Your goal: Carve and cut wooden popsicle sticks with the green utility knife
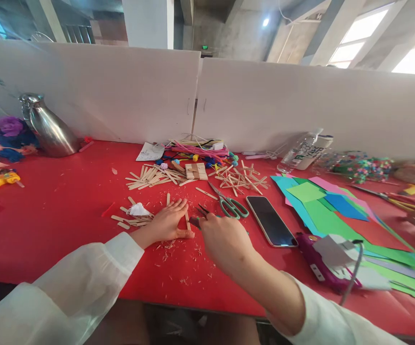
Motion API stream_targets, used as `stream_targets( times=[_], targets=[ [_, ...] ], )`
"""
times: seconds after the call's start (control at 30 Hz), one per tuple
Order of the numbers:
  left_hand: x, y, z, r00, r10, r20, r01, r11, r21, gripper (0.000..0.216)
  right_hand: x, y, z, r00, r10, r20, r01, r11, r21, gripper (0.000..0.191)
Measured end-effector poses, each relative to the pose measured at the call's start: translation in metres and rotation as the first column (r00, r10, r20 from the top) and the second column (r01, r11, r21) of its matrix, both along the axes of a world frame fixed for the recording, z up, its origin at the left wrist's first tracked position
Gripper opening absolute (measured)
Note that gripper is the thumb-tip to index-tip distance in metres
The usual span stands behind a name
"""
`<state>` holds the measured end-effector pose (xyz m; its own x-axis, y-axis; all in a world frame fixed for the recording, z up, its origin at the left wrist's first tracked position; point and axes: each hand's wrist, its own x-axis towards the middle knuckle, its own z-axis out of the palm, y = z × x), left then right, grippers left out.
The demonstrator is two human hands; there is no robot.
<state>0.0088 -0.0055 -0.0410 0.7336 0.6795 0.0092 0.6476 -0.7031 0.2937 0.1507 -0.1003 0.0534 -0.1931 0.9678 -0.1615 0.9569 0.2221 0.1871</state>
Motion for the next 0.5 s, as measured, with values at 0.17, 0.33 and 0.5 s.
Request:
stream_targets(
  times=[0.17,0.33,0.5],
  targets=[
    [0.001,0.001,0.000,1.000,0.007,-0.023,-0.007,1.000,-0.004,0.092,0.007,-0.001,-0.004,0.986,-0.089,-0.143,0.093,0.995,0.027,0.032],
    [0.003,0.001,0.003,0.998,0.027,-0.059,-0.028,0.999,-0.020,0.095,0.030,0.004,-0.018,0.930,-0.191,-0.313,0.207,0.978,0.021,0.029],
    [0.004,0.001,0.003,0.997,0.024,-0.078,-0.026,0.999,-0.030,0.094,0.045,0.007,-0.032,0.890,-0.226,-0.396,0.236,0.971,-0.023,0.032]
  ],
)
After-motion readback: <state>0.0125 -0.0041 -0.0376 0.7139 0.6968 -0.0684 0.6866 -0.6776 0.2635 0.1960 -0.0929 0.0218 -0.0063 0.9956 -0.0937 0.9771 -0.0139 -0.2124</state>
